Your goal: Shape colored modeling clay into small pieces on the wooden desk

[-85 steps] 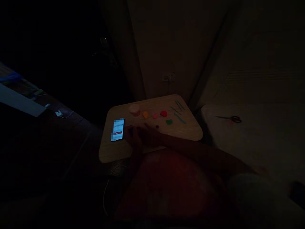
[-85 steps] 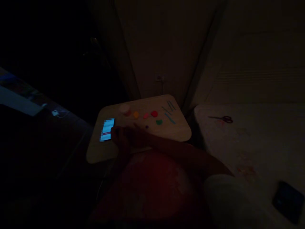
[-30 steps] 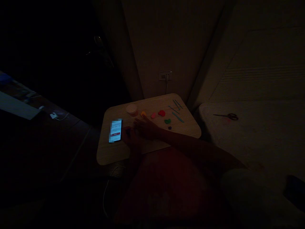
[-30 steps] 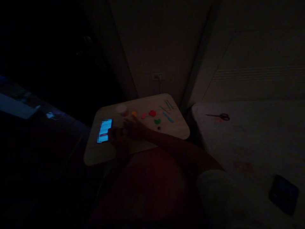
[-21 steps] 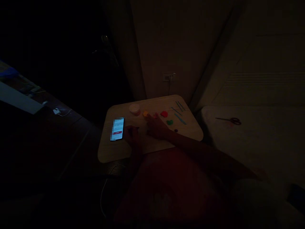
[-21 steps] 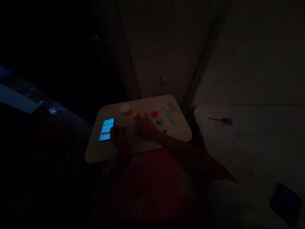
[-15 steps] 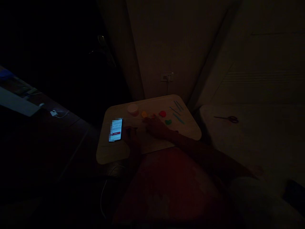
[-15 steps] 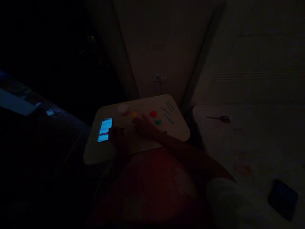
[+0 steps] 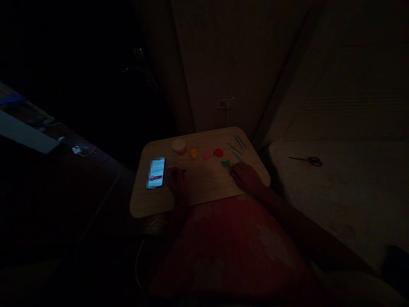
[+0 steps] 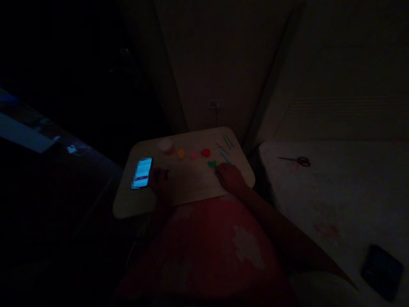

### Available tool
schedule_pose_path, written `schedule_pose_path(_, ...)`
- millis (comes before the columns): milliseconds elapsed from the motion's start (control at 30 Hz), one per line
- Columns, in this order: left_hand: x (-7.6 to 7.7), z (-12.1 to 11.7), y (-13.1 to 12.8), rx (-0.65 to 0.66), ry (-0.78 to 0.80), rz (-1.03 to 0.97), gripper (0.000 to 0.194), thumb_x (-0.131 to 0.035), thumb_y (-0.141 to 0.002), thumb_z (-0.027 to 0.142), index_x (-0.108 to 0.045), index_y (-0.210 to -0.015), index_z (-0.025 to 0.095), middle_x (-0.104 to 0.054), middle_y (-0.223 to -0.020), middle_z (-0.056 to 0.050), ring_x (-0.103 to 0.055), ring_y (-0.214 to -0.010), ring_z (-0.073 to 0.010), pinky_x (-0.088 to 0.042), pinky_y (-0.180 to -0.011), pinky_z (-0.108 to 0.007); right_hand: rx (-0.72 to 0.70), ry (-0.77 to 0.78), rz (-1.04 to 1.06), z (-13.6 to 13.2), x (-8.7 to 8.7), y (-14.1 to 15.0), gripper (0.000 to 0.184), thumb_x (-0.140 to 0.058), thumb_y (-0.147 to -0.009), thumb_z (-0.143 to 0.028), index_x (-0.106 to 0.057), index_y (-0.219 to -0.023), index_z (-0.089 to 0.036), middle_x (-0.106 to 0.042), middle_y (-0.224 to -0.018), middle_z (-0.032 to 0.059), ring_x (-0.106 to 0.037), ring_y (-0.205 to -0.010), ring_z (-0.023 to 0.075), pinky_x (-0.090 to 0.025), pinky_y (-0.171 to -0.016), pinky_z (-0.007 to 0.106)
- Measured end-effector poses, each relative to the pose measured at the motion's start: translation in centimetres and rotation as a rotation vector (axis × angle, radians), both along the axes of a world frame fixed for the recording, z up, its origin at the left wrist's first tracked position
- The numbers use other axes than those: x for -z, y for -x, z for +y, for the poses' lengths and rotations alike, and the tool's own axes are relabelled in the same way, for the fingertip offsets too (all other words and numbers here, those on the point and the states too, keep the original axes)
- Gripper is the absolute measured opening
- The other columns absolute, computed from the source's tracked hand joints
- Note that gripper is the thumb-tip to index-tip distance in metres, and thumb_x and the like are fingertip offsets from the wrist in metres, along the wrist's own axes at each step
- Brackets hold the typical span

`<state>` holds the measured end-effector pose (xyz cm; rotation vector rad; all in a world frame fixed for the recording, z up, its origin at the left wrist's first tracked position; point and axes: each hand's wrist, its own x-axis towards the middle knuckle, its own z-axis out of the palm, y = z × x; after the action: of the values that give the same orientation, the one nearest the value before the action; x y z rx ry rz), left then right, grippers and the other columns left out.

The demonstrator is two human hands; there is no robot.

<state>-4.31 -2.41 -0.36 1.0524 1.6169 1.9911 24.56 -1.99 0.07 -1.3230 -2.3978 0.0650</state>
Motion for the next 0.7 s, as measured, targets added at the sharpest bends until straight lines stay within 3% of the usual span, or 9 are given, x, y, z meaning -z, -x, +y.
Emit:
schedule_pose_path(333, 0.7, 0.6, 0.0, 0.048, 0.029, -0.093, 0.016, -0.064, -0.080, 0.032, -0.054, -0.082, 0.020, -0.057, -0.075, 0.002, -0.055, -0.069, -0.0125, -0.043, -0.060, -0.022, -0.051, 0.175, 0.001, 2.2, -0.4, 0.8, 0.027, -0.046, -0.105, -0.033, -0.066, -0.116, -0.019, -0.076, -0.113, 0.0104, -0.070, -0.097, 0.0234, -0.047, -0.080, 0.031)
schedule_pose_path(467, 0.5, 0.6, -0.3, 0.112, 0.024, -0.045, 0.017, -0.067, -0.083, 0.034, -0.057, -0.085, 0.020, -0.060, -0.081, 0.000, -0.058, -0.073, -0.0129, -0.048, -0.065, -0.023, -0.184, 0.157, 0.044, 2.5, -1.1, 4.1, 0.023, -0.053, -0.101, -0.030, -0.069, -0.114, -0.019, -0.077, -0.110, 0.0101, -0.071, -0.095, 0.0223, -0.046, -0.079, 0.029)
schedule_pose_path(567, 0.3, 0.7, -0.4, 0.190, 0.039, -0.045, 0.018, -0.064, -0.087, 0.036, -0.060, -0.096, 0.021, -0.066, -0.091, -0.003, -0.063, -0.081, -0.0146, -0.052, -0.073, -0.025, -0.204, 0.148, 0.120, 3.4, -1.4, 7.5, 0.020, -0.058, -0.098, -0.028, -0.070, -0.113, -0.020, -0.076, -0.113, 0.0090, -0.070, -0.092, 0.0219, -0.046, -0.075, 0.029)
schedule_pose_path(700, 0.6, 0.9, -0.3, 0.252, 0.083, 0.186, 0.013, -0.052, -0.090, 0.023, -0.065, -0.091, 0.020, -0.069, -0.092, -0.005, -0.064, -0.088, -0.0175, -0.052, -0.082, -0.029, -0.201, 0.139, 0.315, 5.2, -0.5, 10.1, 0.019, -0.058, -0.097, -0.021, -0.070, -0.111, -0.019, -0.076, -0.111, 0.0087, -0.069, -0.096, 0.0214, -0.047, -0.080, 0.029)
